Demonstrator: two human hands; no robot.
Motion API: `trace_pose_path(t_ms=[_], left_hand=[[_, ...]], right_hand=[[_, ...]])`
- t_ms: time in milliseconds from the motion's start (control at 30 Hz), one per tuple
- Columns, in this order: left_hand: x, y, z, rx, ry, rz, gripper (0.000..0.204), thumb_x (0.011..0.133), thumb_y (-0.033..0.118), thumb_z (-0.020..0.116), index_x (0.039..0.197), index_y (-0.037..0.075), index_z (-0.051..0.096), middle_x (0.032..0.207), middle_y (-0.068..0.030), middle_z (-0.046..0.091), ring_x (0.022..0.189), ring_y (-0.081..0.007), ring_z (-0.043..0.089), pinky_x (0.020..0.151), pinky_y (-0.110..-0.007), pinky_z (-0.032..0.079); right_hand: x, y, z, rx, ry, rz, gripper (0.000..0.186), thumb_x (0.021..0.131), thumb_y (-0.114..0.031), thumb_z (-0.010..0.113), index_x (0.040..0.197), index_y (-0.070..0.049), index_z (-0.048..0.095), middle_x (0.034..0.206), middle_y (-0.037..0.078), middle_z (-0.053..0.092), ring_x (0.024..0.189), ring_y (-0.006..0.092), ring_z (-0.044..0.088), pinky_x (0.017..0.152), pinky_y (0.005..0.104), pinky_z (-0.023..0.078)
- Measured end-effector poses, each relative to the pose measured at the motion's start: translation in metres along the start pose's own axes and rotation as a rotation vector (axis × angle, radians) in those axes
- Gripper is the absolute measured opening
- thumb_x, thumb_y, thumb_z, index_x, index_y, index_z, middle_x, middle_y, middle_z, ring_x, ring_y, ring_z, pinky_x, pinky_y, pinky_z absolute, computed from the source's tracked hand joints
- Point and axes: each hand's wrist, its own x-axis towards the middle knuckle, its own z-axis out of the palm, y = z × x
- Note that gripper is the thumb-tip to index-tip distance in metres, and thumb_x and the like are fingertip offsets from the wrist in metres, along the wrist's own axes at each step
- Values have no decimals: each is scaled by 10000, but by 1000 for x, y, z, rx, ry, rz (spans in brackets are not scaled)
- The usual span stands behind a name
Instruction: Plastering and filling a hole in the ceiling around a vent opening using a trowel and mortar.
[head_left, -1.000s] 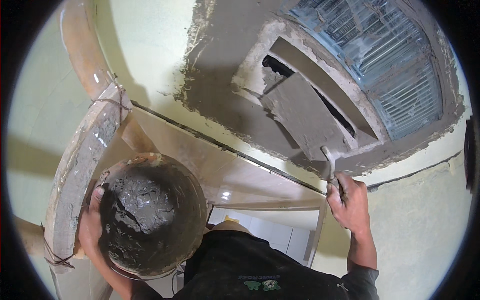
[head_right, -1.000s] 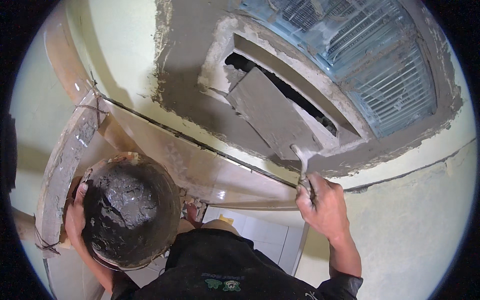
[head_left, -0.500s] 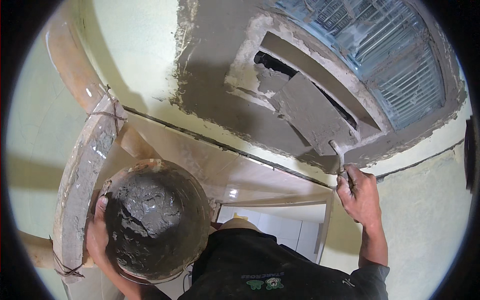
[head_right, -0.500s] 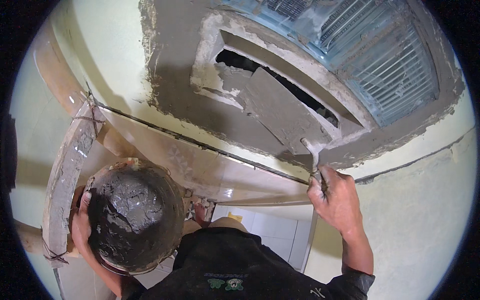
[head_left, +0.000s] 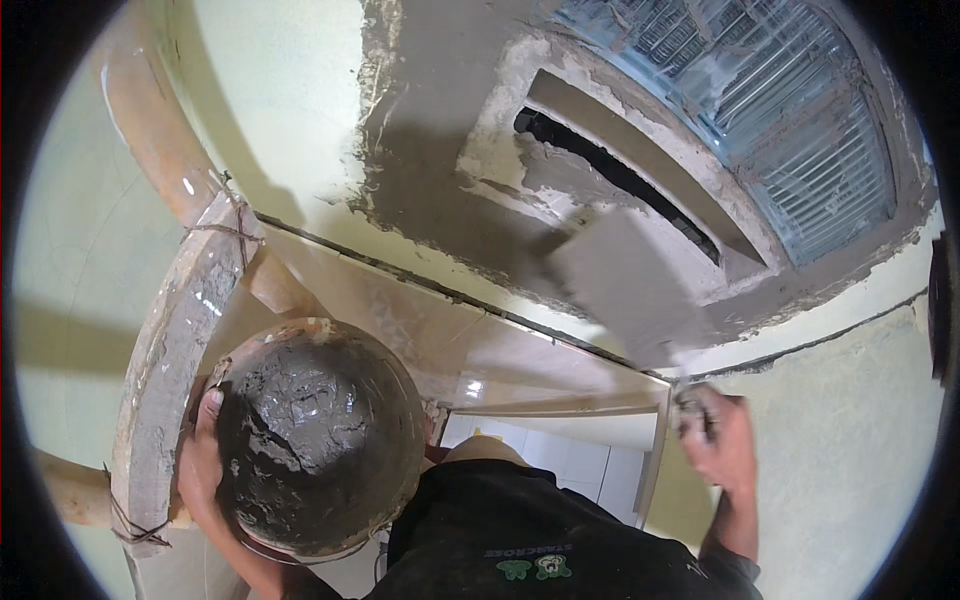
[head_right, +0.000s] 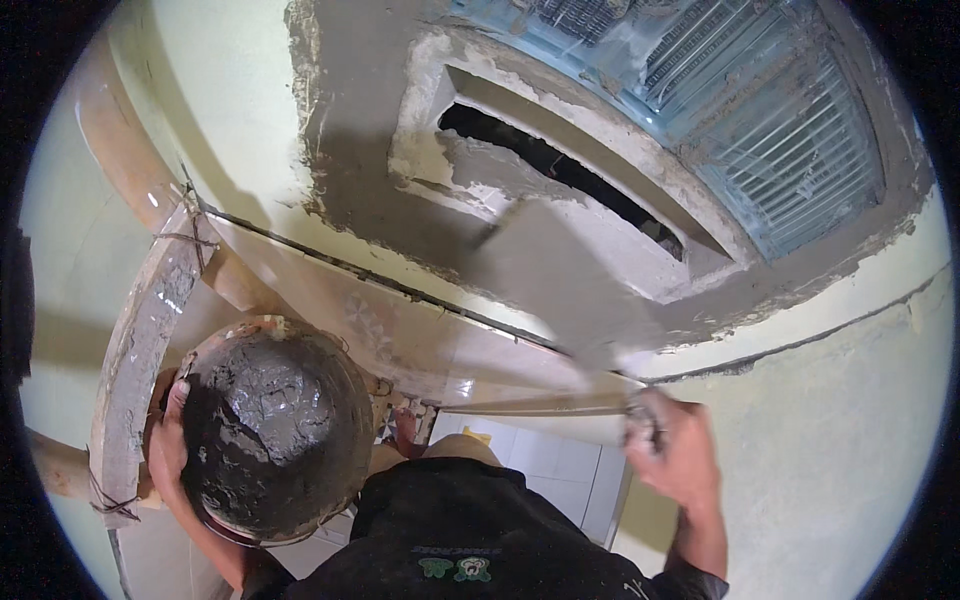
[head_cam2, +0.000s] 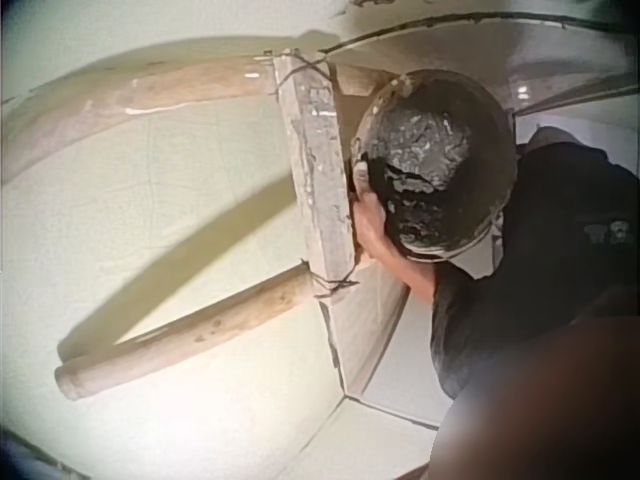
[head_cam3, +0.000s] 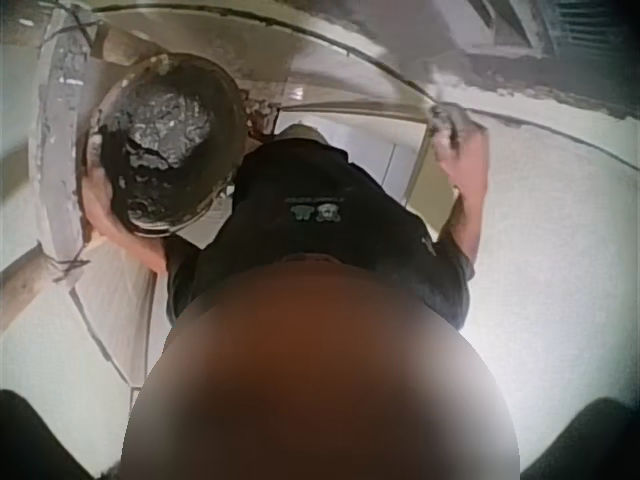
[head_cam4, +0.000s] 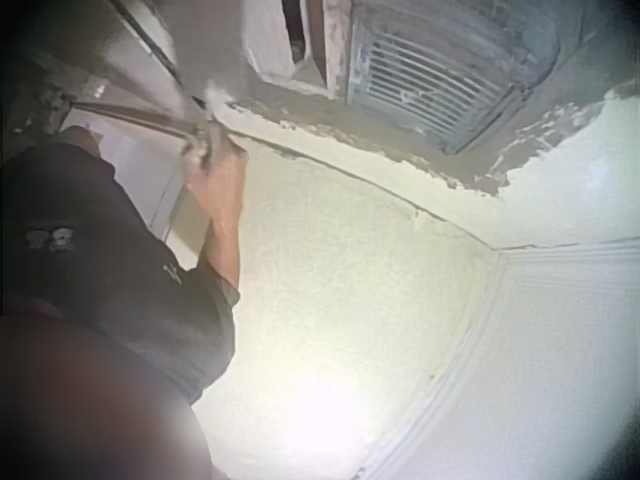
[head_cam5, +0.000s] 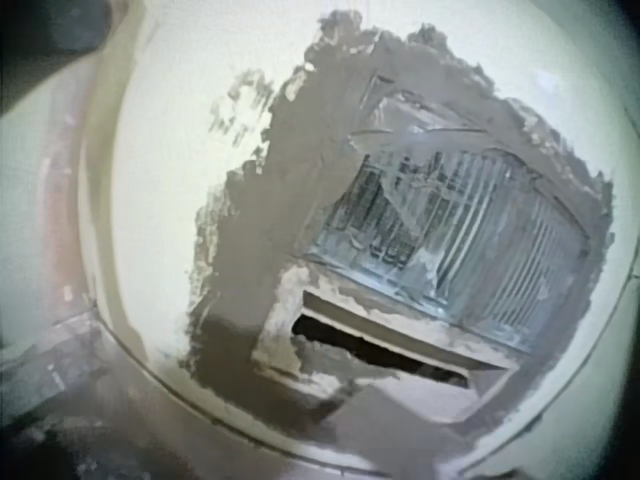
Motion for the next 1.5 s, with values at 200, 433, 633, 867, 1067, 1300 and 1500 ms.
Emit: trace_pose_path(t_ms=[200,433,633,867,1067,1300,1500], left_hand=[[4,-16,5,47,70,-1,481,961,398,575,1250,14,605,1198,-145,638,1101,-285,565,1019,-370,381],[2,-12,6,76,70,-15,503,948,422,591,1254,22,607,1216,-144,632,1126,-280,555,1037,-366,364],[4,-7,6,0,76,-49,480,944,395,606,1237,16,618,1199,-142,639,1114,-284,563,1027,-368,375],[-3,-7,3,53,92,-20,469,950,388,596,1232,14,619,1197,-151,641,1126,-295,566,1023,-372,378],[3,-6,3,93,54,-5,493,967,411,570,1258,15,608,1228,-168,638,1156,-311,564,1043,-368,364],[4,-7,10,99,79,-35,443,956,363,593,1230,15,621,1184,-147,643,1108,-283,567,1022,-367,380],[-1,-8,6,78,84,-29,449,953,356,604,1233,6,617,1202,-142,640,1122,-273,563,1028,-364,378]], right_hand=[[56,-15,110,602,-564,-410,200,806,-148,596,935,1,625,723,81,611,596,187,581,578,326,464],[84,-8,159,733,-1100,-92,265,889,-164,517,1007,40,640,583,19,522,497,109,501,480,295,419],[76,47,144,643,-1203,29,327,916,-295,522,1031,-31,675,636,10,549,509,111,519,450,297,422],[55,49,93,534,-956,-81,301,796,-189,515,975,10,651,632,26,533,567,111,521,520,301,438],[44,22,193,257,-82,-630,339,756,-188,693,1052,-59,590,944,145,606,763,309,628,669,381,522],[34,25,280,99,-311,-379,389,793,-233,689,1099,-37,551,1057,187,579,862,385,632,713,479,535],[-6,94,230,38,-288,-190,293,792,-164,680,1028,-27,574,897,190,634,793,377,645,707,466,535]])
